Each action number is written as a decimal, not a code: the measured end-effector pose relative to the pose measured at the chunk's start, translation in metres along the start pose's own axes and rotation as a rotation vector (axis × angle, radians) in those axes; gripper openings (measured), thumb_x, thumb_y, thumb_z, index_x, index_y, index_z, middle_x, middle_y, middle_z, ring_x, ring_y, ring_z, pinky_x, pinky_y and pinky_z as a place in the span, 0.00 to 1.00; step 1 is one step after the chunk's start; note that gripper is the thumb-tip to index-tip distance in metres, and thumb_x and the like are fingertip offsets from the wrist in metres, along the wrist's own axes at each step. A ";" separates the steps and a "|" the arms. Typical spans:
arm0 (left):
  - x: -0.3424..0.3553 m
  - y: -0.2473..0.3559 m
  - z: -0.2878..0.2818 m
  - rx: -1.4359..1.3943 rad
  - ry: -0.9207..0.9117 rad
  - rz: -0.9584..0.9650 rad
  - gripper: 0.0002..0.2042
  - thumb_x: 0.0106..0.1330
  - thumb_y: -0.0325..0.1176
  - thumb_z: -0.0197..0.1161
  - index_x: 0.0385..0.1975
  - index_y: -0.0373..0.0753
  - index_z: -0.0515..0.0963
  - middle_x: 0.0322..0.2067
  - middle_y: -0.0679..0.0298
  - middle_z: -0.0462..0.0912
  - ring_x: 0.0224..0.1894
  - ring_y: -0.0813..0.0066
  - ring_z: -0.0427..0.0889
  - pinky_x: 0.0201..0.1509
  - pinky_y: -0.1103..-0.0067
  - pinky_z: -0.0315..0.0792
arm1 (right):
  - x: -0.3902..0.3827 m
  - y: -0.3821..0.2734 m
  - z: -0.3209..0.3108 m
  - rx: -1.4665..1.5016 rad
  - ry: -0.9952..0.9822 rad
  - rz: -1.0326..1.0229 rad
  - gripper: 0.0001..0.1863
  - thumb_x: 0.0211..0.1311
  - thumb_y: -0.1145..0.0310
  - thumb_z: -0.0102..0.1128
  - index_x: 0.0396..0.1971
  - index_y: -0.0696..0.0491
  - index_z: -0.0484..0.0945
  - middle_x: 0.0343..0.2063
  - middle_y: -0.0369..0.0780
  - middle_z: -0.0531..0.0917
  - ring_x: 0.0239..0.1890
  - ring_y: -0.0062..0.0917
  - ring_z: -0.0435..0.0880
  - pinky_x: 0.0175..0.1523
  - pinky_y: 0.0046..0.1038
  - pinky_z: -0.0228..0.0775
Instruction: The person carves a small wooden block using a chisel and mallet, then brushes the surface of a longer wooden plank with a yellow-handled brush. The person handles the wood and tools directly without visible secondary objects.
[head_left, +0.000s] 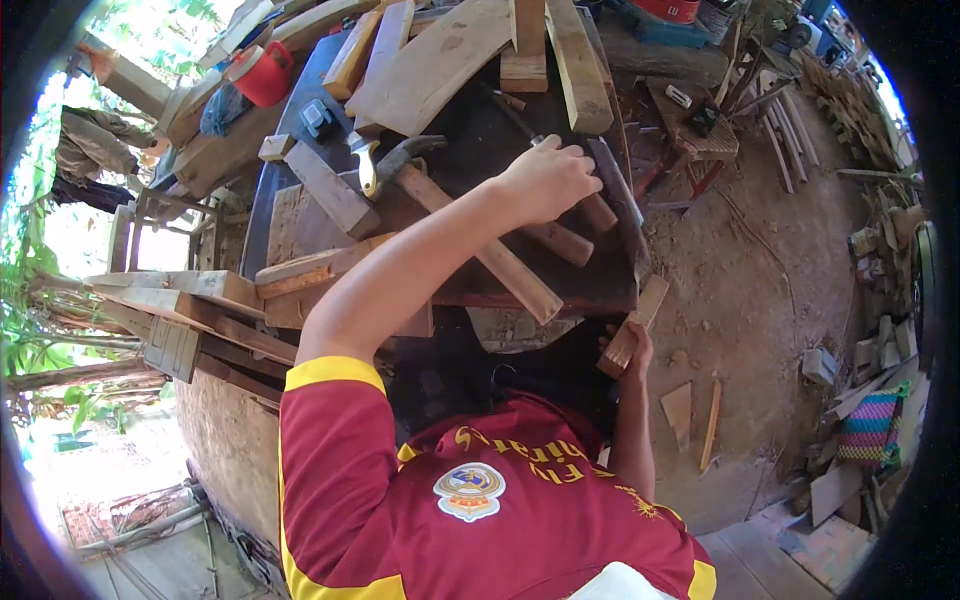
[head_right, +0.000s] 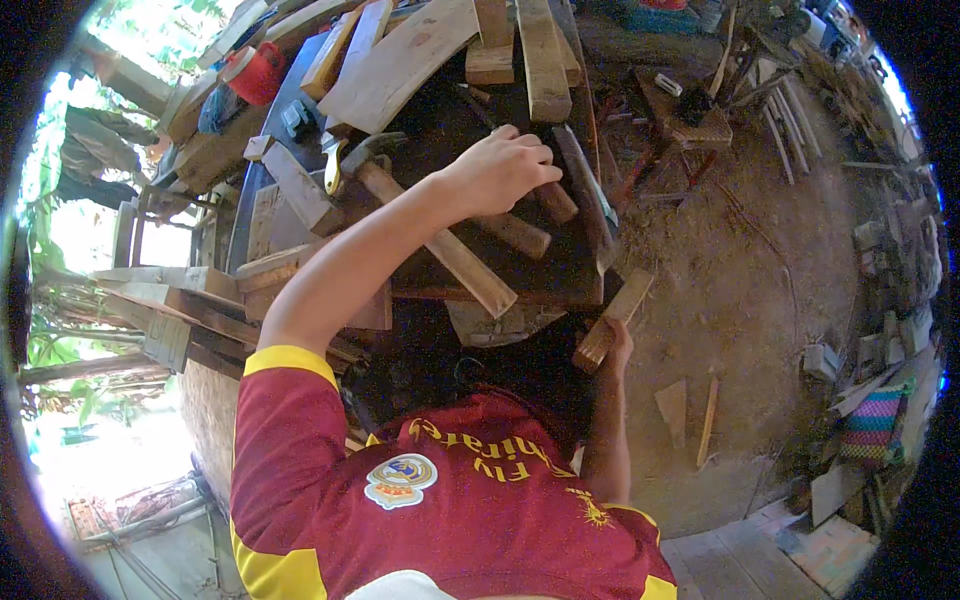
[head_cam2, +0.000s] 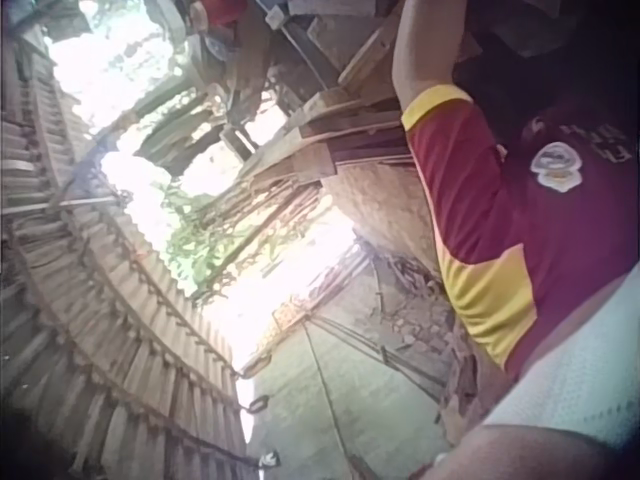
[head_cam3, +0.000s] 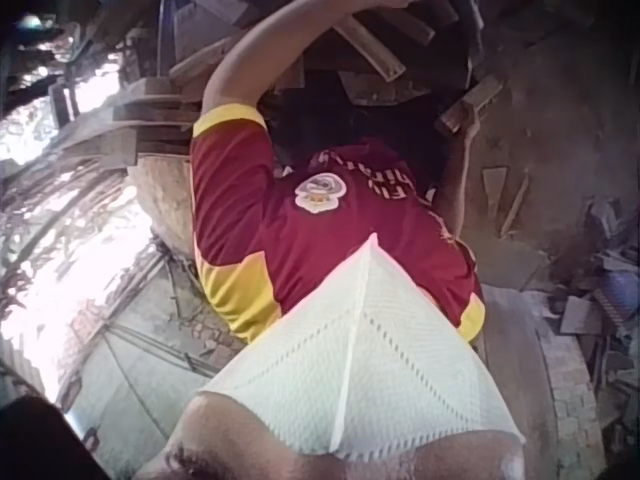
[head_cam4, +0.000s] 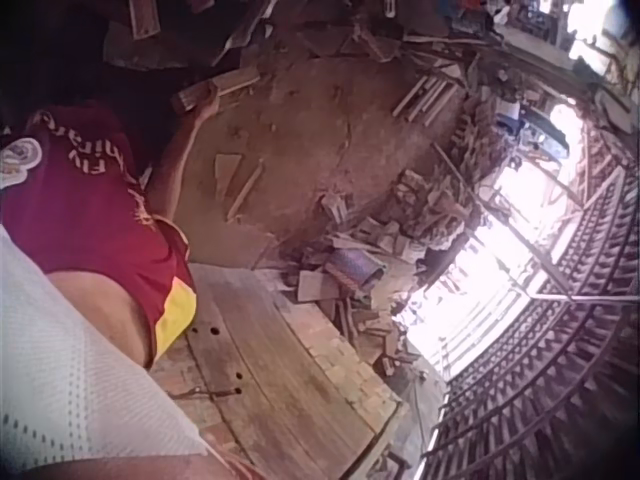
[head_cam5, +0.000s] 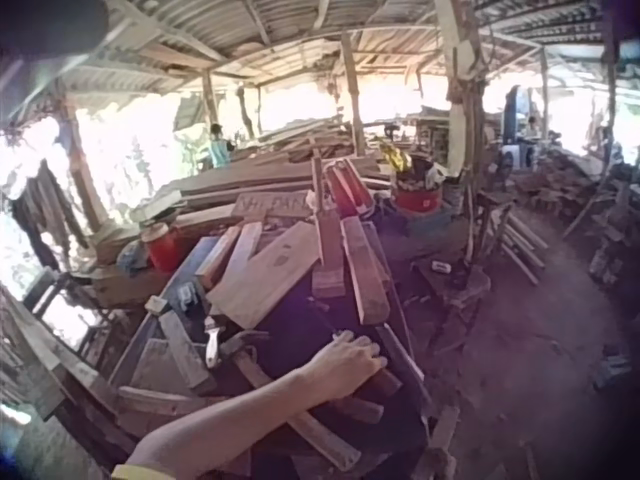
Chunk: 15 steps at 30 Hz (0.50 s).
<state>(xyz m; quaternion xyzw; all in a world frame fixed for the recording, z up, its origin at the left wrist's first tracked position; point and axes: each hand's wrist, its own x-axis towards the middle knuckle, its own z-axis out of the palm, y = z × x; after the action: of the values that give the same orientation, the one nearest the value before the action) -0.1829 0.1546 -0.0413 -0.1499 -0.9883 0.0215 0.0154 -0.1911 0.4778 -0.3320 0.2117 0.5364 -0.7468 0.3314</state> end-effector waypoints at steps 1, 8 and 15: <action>0.000 -0.003 0.002 -0.039 0.123 0.049 0.16 0.52 0.24 0.61 0.43 0.42 0.79 0.40 0.63 0.79 0.50 0.67 0.77 0.55 0.69 0.68 | -0.001 -0.001 0.002 -0.009 0.002 -0.009 0.19 0.56 0.56 0.56 0.41 0.54 0.72 0.32 0.47 0.82 0.24 0.40 0.82 0.29 0.40 0.78; -0.044 -0.004 -0.092 -0.642 0.751 0.031 0.14 0.58 0.31 0.64 0.44 0.38 0.76 0.34 0.57 0.81 0.40 0.56 0.81 0.46 0.68 0.73 | 0.003 0.000 -0.004 0.048 -0.049 -0.032 0.17 0.58 0.56 0.55 0.41 0.53 0.72 0.32 0.48 0.82 0.25 0.41 0.82 0.32 0.42 0.79; -0.139 0.018 -0.195 -0.950 1.507 -0.026 0.22 0.72 0.39 0.47 0.61 0.35 0.58 0.33 0.65 0.73 0.25 0.81 0.76 0.20 0.84 0.70 | -0.008 -0.014 0.028 0.014 0.007 -0.009 0.16 0.59 0.57 0.54 0.40 0.53 0.73 0.31 0.48 0.82 0.25 0.42 0.81 0.31 0.42 0.79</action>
<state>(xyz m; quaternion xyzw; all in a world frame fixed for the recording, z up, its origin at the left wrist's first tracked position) -0.0380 0.1382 0.1491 -0.1036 -0.6220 -0.4952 0.5977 -0.1945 0.4565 -0.3085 0.2144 0.5331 -0.7513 0.3246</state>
